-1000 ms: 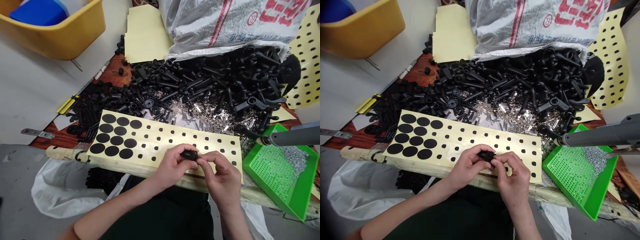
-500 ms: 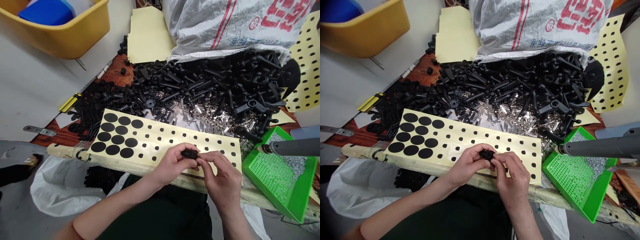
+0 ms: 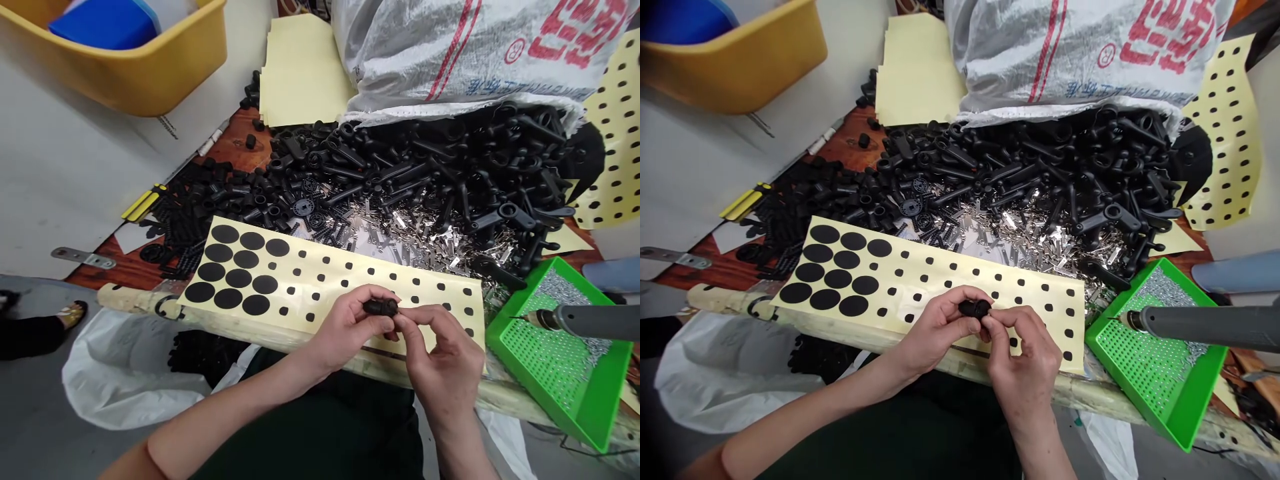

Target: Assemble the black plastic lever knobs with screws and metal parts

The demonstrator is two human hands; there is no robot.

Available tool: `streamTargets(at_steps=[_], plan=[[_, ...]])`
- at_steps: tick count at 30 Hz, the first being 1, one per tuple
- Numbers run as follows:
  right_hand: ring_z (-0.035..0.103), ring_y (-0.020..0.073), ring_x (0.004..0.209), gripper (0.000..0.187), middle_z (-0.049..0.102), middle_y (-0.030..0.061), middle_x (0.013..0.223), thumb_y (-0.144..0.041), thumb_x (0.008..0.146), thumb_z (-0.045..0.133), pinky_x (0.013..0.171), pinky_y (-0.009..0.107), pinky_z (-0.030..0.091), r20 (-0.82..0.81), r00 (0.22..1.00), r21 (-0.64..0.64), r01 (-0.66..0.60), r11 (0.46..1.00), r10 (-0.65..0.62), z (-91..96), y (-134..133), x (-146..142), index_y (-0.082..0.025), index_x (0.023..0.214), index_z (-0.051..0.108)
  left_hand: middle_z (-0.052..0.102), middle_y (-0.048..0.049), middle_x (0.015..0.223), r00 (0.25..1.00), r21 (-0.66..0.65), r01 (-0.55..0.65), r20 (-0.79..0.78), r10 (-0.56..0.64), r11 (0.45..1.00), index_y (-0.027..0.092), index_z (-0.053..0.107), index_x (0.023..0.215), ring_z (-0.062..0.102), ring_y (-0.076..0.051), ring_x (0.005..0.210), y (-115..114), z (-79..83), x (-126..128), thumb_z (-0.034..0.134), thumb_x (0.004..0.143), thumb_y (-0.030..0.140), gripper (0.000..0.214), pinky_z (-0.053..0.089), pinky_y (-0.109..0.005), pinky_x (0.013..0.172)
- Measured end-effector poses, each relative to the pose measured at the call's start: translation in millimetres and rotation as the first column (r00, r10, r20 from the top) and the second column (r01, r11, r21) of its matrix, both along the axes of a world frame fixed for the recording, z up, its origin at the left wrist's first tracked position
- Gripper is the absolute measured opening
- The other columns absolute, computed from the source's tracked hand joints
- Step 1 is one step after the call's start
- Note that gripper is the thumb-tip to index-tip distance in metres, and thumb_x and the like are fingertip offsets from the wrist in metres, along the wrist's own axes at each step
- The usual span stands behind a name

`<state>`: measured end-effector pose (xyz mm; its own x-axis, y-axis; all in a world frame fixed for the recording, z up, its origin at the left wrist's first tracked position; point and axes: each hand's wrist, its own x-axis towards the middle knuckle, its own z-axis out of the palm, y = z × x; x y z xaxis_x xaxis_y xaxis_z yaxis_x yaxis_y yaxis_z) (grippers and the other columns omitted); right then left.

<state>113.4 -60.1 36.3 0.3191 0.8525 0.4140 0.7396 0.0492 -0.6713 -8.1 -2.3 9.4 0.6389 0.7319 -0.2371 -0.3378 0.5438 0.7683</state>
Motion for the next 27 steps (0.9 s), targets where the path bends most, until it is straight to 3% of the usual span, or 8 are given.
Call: streamTargets(at_steps=[8, 15, 20, 27], plan=[[0.058, 0.0132, 0.062, 0.012, 0.062, -0.0006, 0.066, -0.017, 0.082, 0.061, 0.060, 0.026, 0.046, -0.035, 0.999, -0.032, 0.003, 0.999, -0.005, -3.2, -1, -3, -0.021, 0.071, 0.060, 0.057, -0.0002, 0.083, 0.994, 0.158, -0.042, -0.089, 0.057, 0.987, 0.015, 0.058, 0.097, 0.055, -0.011, 0.072, -2, 3.3, -2, 0.060, 0.074, 0.009, 0.024, 0.046, -0.022, 0.066], [0.055, 0.0130, 0.065, 0.014, 0.059, -0.0005, 0.066, -0.023, 0.081, 0.062, 0.061, 0.025, 0.043, -0.315, 0.949, -0.143, -0.081, 0.986, 0.032, -8.2, -2, 6, -0.020, 0.068, 0.060, 0.056, 0.0009, 0.077, 0.998, 0.105, 0.011, -0.070, -0.004, 0.994, 0.016, 0.057, 0.096, 0.052, -0.009, 0.065, -1, 3.0, -2, 0.062, 0.075, 0.014, 0.022, 0.042, -0.021, 0.060], [0.054, 0.0124, 0.061, 0.018, 0.058, -0.0004, 0.063, -0.029, 0.082, 0.062, 0.058, 0.025, 0.042, -0.418, 0.908, -0.222, -0.089, 0.971, -0.012, -12.0, 0, 6, -0.018, 0.067, 0.059, 0.053, 0.0030, 0.075, 0.997, 0.119, -0.019, -0.074, 0.028, 0.993, 0.015, 0.057, 0.091, 0.048, -0.007, 0.062, -1, 3.8, -2, 0.067, 0.071, 0.011, 0.023, 0.040, -0.019, 0.058], [0.059, 0.0140, 0.068, 0.010, 0.061, 0.0002, 0.070, -0.017, 0.083, 0.059, 0.063, 0.027, 0.046, -0.194, 0.979, -0.055, -0.072, 0.996, 0.060, -10.2, -2, 3, -0.020, 0.074, 0.059, 0.057, 0.0015, 0.078, 1.000, 0.058, -0.010, 0.009, 0.010, 0.998, 0.015, 0.059, 0.092, 0.054, -0.008, 0.063, 0, 1.5, -2, 0.065, 0.074, 0.012, 0.020, 0.045, -0.021, 0.061]])
